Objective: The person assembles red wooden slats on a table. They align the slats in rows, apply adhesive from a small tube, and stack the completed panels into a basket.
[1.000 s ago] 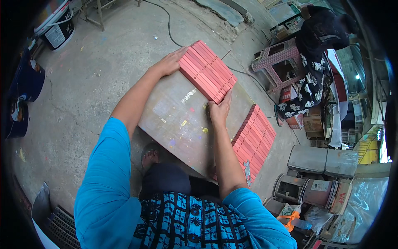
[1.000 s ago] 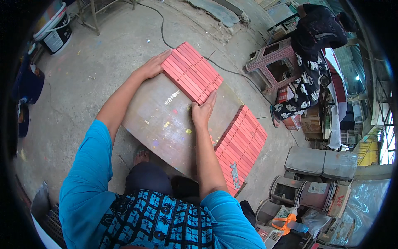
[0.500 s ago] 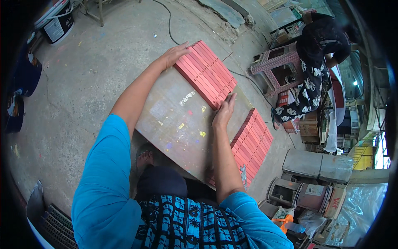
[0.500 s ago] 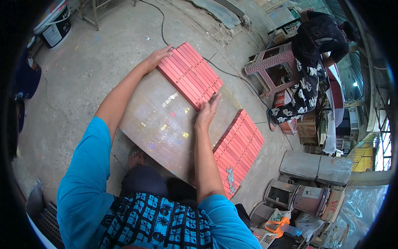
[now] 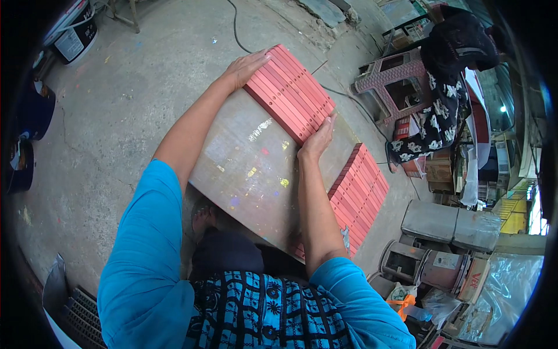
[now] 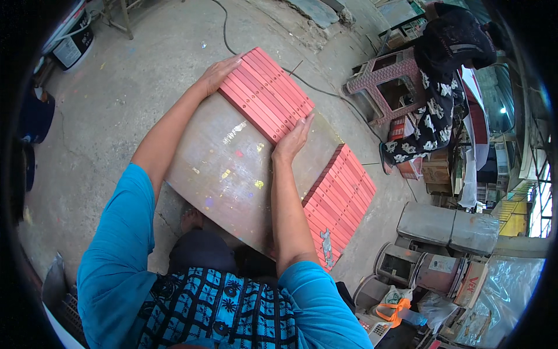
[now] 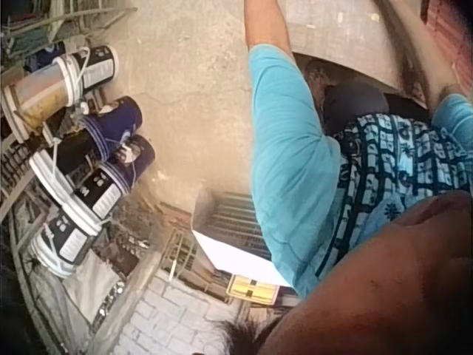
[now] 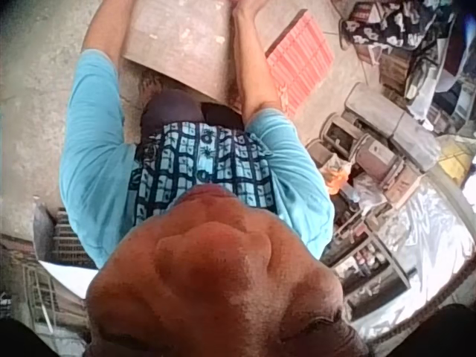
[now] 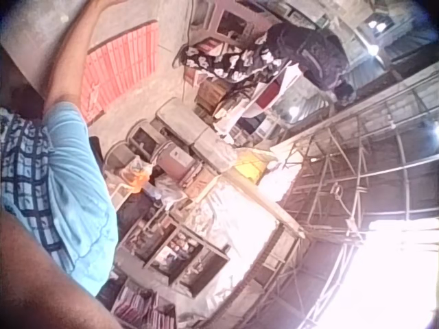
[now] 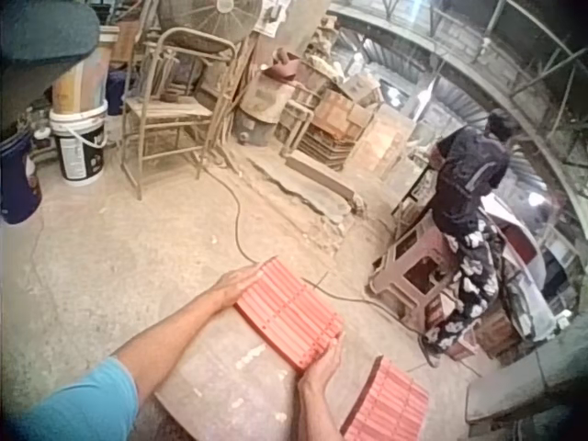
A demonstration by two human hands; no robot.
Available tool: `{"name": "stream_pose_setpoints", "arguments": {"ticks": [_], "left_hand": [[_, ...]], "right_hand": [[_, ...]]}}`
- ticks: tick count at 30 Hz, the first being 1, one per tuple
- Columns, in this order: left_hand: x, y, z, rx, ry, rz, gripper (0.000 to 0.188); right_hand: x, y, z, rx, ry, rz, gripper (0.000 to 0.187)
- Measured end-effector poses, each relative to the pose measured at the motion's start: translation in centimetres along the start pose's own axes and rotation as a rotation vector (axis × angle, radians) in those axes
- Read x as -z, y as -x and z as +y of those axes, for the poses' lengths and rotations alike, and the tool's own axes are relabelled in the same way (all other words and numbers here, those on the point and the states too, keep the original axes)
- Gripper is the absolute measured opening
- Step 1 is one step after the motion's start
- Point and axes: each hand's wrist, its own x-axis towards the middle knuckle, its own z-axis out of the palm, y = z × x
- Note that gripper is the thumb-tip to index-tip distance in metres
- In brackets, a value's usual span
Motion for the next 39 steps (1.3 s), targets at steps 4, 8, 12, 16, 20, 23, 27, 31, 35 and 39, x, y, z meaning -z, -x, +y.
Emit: {"name": "stream_pose_setpoints", "arguments": {"ticks": [4, 8, 12, 16, 20, 23, 27, 31, 35, 39], "left_hand": [[0.0, 0.4, 0.0, -0.075, -0.079, 0.026, 0.06], [-0.1, 0.9, 0.5, -0.102, -0.106, 0.052, 0.059], [-0.1, 0.9, 0.4, -0.066, -0.011, 0.082, 0.06], [-0.2, 0.4, -1.0, -0.038, 0.124, 0.084, 0.067], [-0.2, 0.7, -1.1, -0.068, 0.137, 0.095, 0.07], [-0.2, 0.8, -1.1, -0.066, 0.128, 0.115, 0.07], [-0.2, 1.2, 0.0, -0.041, 0.133, 0.109, 0.07], [0.0, 1.7, 0.1, -0.028, 0.199, 0.181, 0.067], [0.3, 1.7, -0.4, -0.115, 0.253, 0.344, 0.062], [0.0, 3.3, -1.0, -0.164, 0.158, 0.509, 0.057]], "right_hand": [[0.0, -0.5, 1.0, 0.049, 0.048, 0.066, 0.049], [-0.2, -0.6, 1.1, 0.103, 0.107, 0.111, 0.047], [-0.2, -0.3, 0.7, 0.108, 0.113, 0.124, 0.046], [0.1, -0.3, 1.3, 0.126, 0.083, 0.095, 0.045], [0.1, -0.1, 0.8, 0.028, -0.148, 0.106, 0.046], [-0.2, 0.0, 0.4, -0.002, -0.208, 0.102, 0.048], [0.4, -0.5, 1.0, 0.02, -0.128, 0.055, 0.05], [0.2, -0.1, 0.0, -0.044, -0.256, 0.049, 0.053], [0.5, 0.3, -1.0, -0.174, -0.428, 0.138, 0.058], [2.9, 2.4, -0.9, -0.186, -0.378, 0.117, 0.06]]}}
